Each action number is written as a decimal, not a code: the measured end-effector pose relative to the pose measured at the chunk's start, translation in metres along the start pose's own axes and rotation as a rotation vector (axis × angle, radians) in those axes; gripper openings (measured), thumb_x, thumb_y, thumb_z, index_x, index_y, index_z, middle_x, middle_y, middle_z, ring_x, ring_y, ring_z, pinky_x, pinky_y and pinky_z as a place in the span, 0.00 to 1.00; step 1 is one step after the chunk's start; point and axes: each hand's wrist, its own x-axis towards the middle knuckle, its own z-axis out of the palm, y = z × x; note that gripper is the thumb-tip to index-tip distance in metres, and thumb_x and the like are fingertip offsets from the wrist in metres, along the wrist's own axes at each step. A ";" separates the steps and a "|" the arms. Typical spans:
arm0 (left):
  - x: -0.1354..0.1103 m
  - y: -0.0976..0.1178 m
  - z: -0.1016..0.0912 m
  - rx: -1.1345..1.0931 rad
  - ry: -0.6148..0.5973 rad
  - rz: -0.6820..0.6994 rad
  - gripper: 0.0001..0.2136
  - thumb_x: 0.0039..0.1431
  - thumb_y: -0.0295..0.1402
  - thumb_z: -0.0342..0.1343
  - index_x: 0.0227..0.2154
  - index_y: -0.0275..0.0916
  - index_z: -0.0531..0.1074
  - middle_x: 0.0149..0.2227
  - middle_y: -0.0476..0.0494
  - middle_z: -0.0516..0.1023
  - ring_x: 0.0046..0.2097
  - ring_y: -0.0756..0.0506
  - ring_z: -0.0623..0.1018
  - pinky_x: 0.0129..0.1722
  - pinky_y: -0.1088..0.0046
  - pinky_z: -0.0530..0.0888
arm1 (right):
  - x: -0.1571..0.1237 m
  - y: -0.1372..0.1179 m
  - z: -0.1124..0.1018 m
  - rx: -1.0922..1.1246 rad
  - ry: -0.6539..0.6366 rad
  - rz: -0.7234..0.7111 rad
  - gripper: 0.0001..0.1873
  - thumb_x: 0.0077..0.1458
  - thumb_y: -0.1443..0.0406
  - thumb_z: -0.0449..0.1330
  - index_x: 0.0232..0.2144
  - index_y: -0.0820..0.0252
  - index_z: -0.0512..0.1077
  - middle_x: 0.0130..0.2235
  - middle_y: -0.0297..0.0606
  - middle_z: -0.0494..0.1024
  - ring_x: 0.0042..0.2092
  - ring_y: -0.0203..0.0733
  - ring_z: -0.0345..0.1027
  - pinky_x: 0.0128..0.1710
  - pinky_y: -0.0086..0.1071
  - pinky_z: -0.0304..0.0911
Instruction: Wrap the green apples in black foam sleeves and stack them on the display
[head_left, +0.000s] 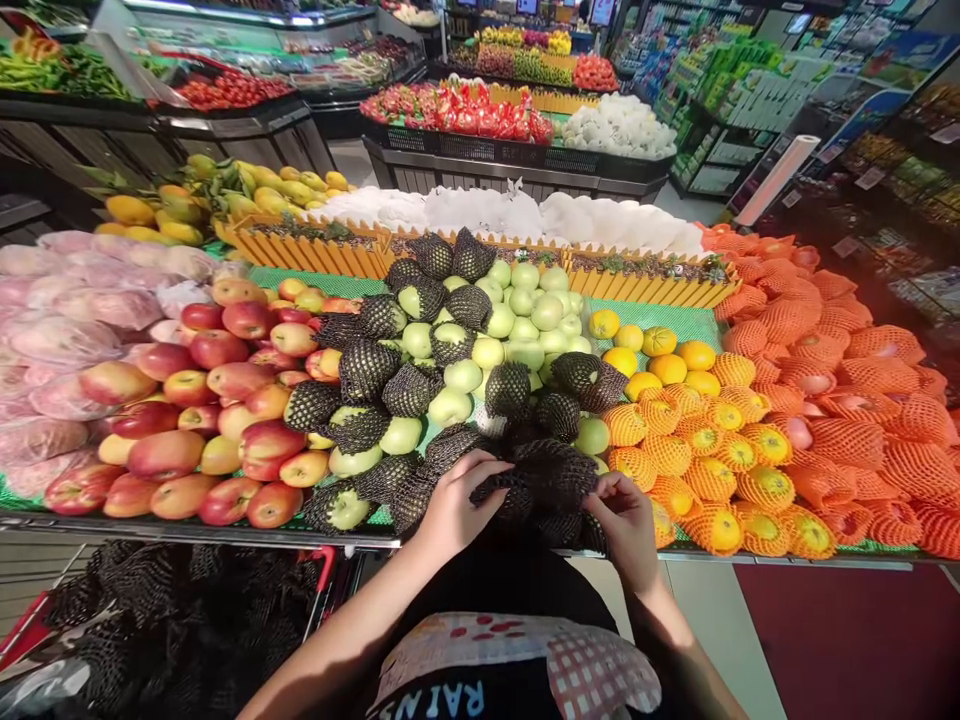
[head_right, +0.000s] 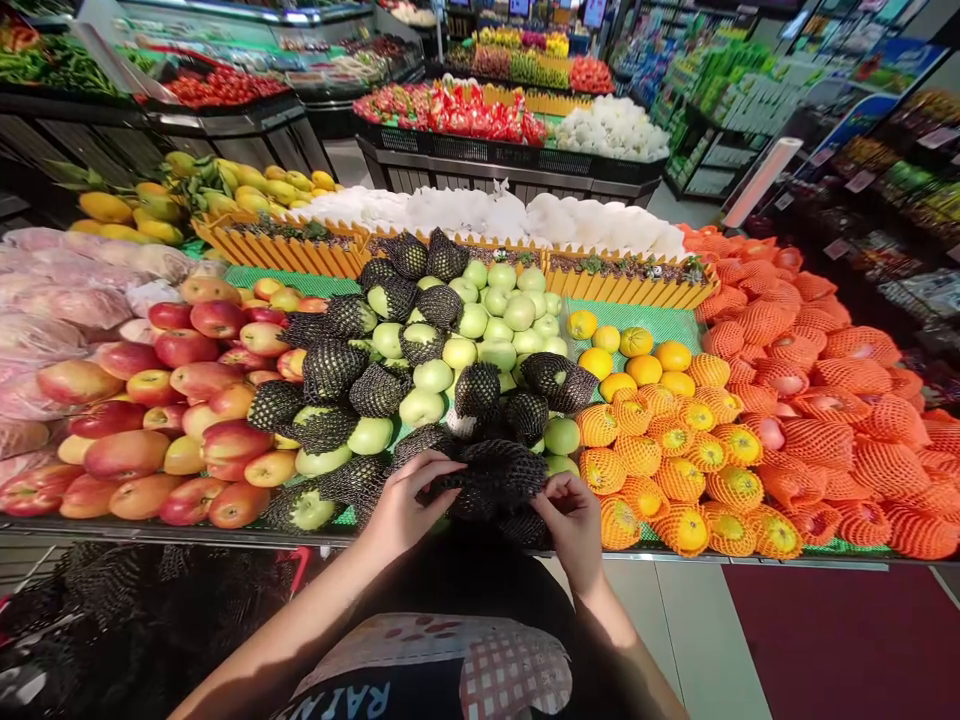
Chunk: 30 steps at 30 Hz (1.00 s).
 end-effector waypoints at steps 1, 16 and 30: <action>-0.001 -0.001 0.001 0.026 0.014 0.017 0.11 0.60 0.25 0.58 0.45 0.39 0.77 0.42 0.42 0.77 0.42 0.44 0.79 0.44 0.67 0.77 | -0.001 0.002 0.002 -0.035 -0.008 -0.008 0.08 0.47 0.64 0.71 0.28 0.56 0.74 0.26 0.28 0.73 0.30 0.36 0.67 0.32 0.29 0.63; 0.007 -0.013 0.010 -0.152 -0.029 -0.071 0.19 0.61 0.20 0.43 0.52 0.38 0.67 0.46 0.40 0.72 0.47 0.44 0.73 0.51 0.63 0.72 | -0.001 0.015 0.013 0.242 -0.027 0.208 0.15 0.45 0.58 0.73 0.37 0.54 0.80 0.37 0.36 0.83 0.40 0.46 0.74 0.45 0.40 0.67; 0.024 0.004 0.003 -0.746 -0.395 -0.212 0.21 0.62 0.52 0.56 0.42 0.37 0.76 0.42 0.42 0.76 0.47 0.41 0.73 0.49 0.66 0.66 | -0.018 0.027 0.011 0.649 -0.438 0.476 0.28 0.31 0.53 0.78 0.36 0.53 0.76 0.32 0.35 0.81 0.41 0.52 0.75 0.45 0.45 0.68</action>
